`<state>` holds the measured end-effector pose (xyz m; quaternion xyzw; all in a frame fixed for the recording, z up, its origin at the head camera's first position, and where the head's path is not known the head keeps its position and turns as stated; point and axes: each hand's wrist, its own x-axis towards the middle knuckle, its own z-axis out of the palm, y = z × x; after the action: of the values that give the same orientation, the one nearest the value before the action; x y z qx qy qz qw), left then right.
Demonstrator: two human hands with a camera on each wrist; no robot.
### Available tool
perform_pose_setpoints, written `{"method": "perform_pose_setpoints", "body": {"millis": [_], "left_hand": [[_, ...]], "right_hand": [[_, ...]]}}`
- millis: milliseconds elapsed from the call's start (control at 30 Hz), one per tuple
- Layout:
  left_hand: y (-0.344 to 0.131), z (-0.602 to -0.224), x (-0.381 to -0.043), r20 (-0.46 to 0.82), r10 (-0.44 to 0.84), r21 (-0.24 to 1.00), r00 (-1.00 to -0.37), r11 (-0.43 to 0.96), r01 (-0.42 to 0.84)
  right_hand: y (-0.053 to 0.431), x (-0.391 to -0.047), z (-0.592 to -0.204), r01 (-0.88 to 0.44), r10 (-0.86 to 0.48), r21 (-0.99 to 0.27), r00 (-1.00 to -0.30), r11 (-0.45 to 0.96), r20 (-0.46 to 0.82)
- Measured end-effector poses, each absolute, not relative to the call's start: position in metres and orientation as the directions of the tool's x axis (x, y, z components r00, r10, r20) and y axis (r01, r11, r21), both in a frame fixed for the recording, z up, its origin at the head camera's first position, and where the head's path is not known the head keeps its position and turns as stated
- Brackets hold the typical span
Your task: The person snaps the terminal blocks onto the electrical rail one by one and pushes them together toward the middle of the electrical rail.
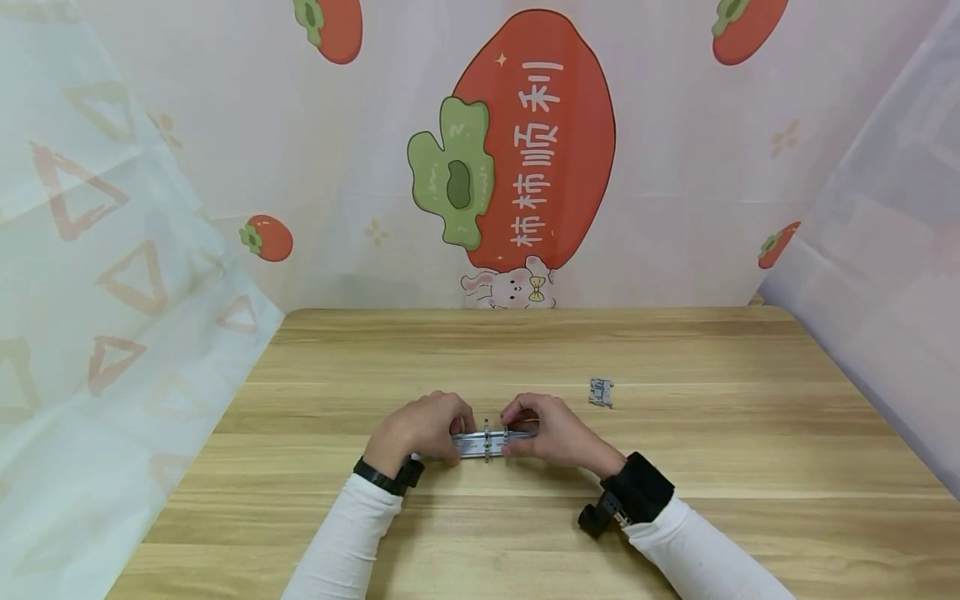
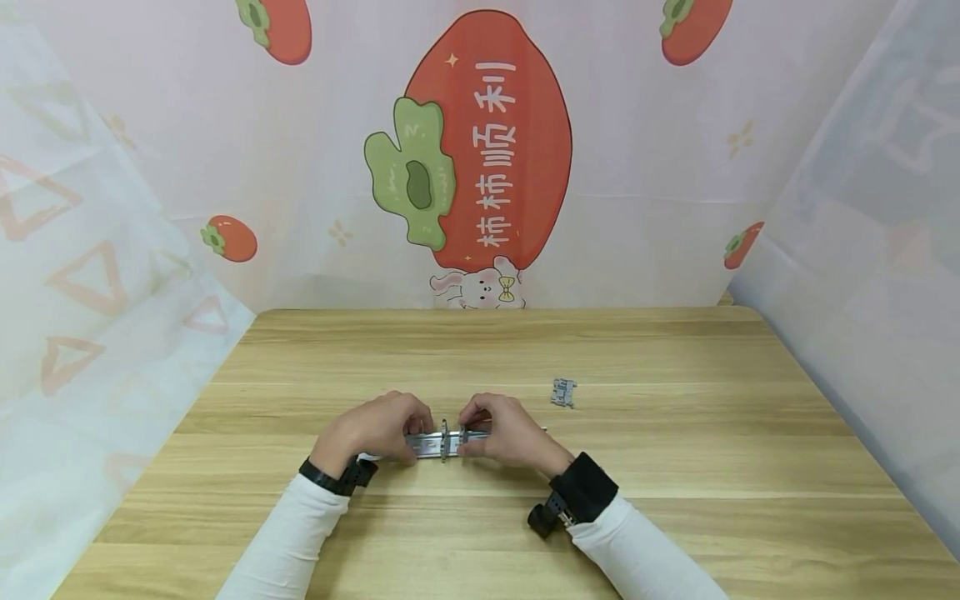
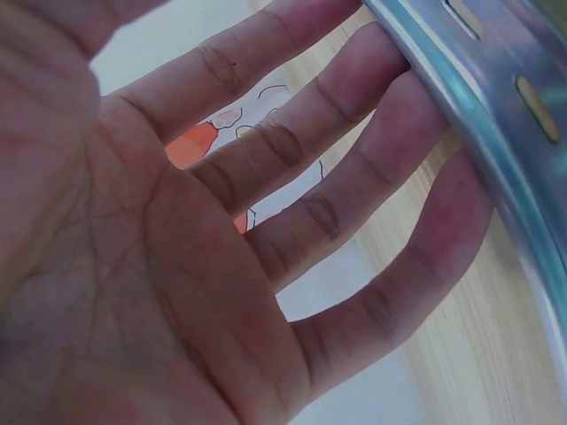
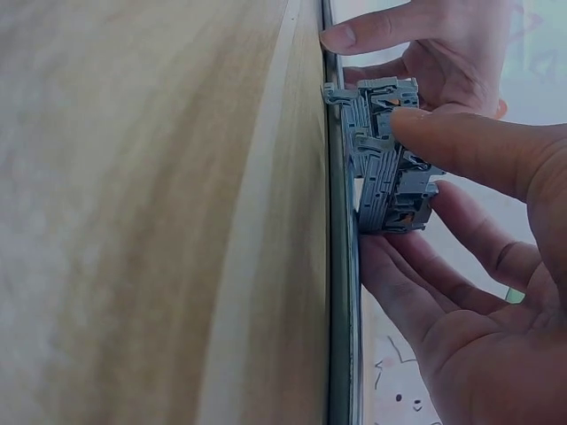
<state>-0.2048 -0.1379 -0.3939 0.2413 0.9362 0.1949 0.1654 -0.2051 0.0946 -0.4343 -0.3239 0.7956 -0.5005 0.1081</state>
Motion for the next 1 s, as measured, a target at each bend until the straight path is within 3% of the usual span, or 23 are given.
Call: {"method": "perform_pose_setpoints", "body": {"millis": [1000], "left_hand": [[-0.1369,-0.3944,-0.2047,-0.224,0.514,0.438,-0.828,0.812,0.385]], "right_hand": [[0.094,-0.2026,-0.4357,-0.51,-0.637,-0.797,-0.74,0.324,0.215]]}}
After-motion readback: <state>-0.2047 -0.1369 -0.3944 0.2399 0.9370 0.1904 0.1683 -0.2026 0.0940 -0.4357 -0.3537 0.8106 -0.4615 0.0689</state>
